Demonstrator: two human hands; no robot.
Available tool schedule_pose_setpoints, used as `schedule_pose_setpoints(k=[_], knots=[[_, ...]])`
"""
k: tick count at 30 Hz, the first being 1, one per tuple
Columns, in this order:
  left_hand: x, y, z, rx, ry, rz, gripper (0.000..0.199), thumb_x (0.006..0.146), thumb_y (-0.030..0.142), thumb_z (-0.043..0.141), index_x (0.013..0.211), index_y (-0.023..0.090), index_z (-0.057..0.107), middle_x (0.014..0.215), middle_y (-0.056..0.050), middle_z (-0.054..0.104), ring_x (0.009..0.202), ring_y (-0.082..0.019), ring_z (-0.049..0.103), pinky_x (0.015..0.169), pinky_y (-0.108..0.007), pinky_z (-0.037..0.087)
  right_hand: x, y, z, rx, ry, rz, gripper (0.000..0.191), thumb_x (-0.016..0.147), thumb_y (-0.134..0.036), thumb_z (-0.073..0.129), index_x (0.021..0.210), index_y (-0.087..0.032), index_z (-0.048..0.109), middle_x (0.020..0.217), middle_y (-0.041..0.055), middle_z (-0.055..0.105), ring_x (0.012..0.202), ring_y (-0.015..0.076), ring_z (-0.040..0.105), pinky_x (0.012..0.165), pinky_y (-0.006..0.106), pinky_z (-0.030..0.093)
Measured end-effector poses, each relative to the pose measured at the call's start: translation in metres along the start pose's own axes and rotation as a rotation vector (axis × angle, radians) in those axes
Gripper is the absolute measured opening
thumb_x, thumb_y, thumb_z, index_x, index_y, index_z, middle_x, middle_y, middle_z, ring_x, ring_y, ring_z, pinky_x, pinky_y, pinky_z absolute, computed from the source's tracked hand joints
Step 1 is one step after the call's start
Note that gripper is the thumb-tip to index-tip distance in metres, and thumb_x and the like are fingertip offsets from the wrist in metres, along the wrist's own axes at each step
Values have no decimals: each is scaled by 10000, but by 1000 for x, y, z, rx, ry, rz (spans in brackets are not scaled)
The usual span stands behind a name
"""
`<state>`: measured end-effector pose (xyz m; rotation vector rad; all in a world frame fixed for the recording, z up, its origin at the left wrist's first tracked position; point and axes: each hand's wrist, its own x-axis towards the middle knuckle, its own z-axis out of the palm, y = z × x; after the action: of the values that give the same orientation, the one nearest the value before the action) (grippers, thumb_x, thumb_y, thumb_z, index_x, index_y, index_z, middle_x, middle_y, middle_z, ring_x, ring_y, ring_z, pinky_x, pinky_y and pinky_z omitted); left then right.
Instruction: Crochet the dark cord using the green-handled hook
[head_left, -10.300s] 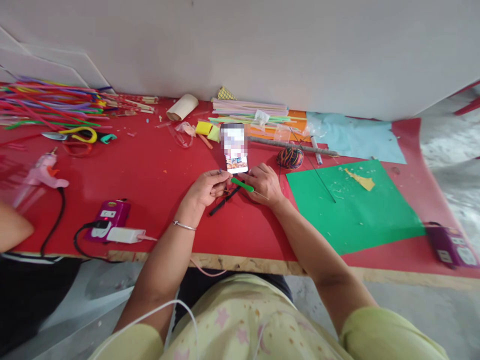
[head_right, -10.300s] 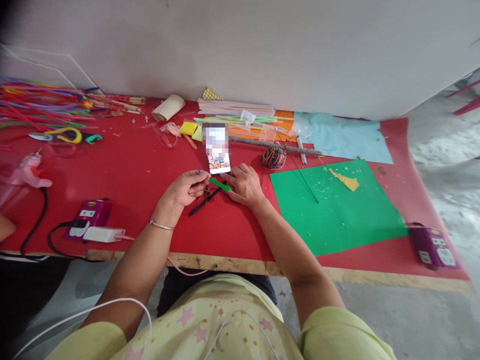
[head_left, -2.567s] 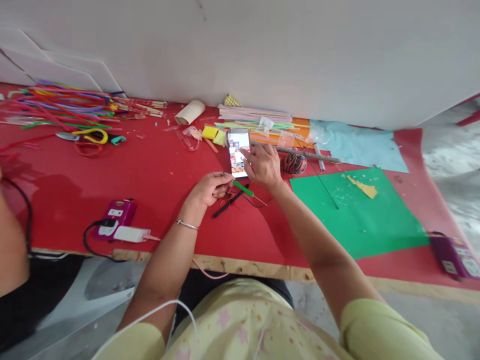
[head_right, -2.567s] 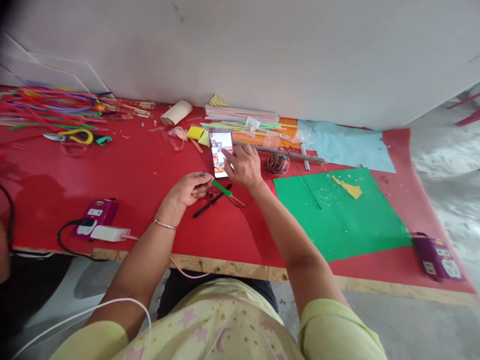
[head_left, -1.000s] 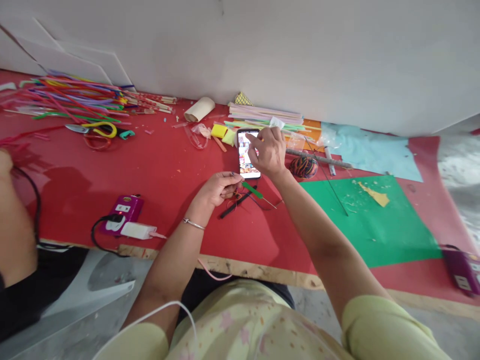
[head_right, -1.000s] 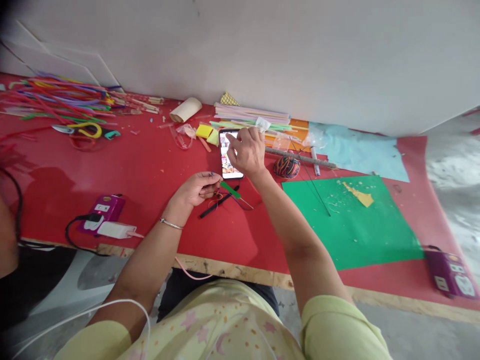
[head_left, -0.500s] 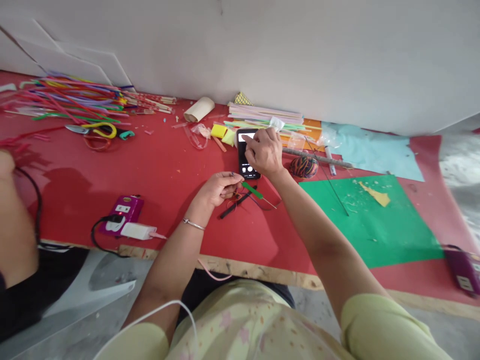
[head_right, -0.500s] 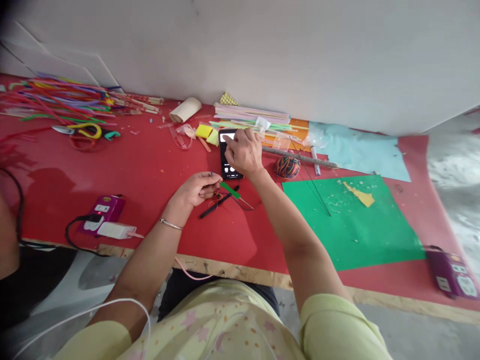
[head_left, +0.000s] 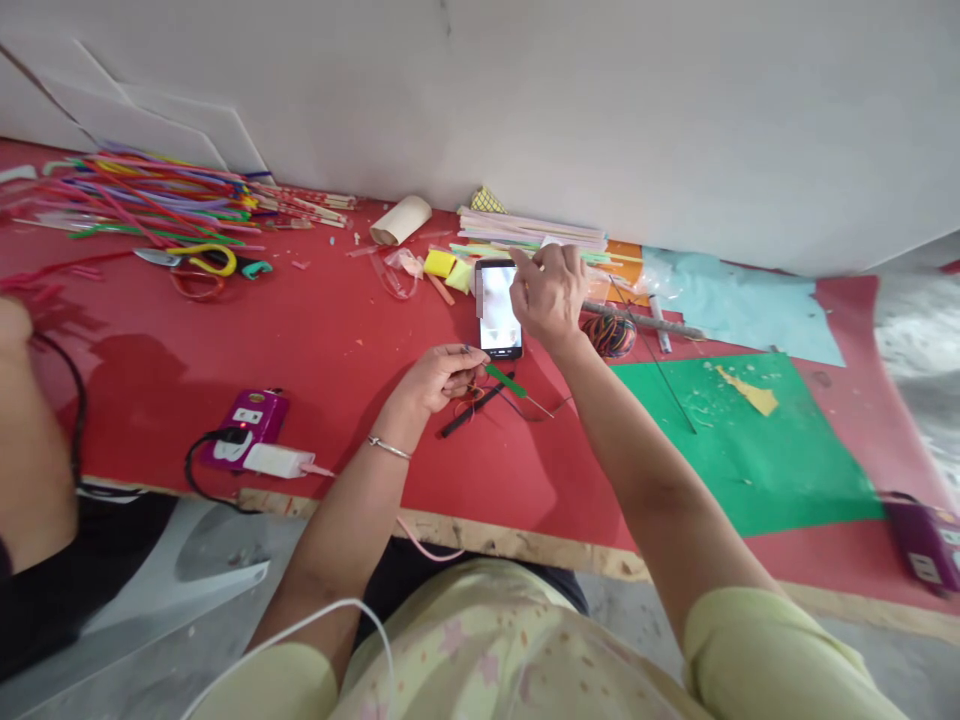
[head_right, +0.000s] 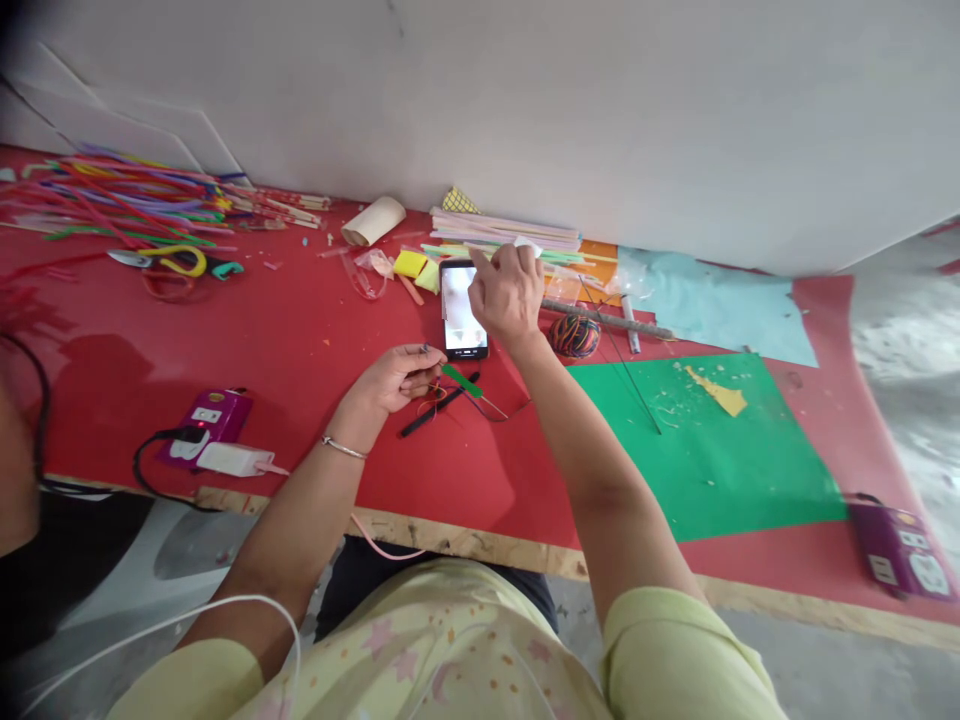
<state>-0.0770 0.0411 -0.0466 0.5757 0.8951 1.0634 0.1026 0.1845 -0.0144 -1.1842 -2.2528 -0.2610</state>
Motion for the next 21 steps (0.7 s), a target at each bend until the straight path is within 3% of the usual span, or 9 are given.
schedule_pose_setpoints(k=[8,21], knots=[[0,0,0,11,-1,-1,259,717,280,860,847,89,741,671,-25,671,374,6,300,390,-196,154,-33,-2,5,86,-41,-161,424,975,-265,487,1341,-291,701,1048,111,603,1036,313,467,926,500,381],[-2,3,3,5,-6,1,219,742,271,843,828,97,741,660,-10,655,369,11,285,381,-188,147,-8,-19,20,78,-28,-135,428,975,-281,481,1343,-299,701,1045,114,587,1041,318,461,937,501,351]])
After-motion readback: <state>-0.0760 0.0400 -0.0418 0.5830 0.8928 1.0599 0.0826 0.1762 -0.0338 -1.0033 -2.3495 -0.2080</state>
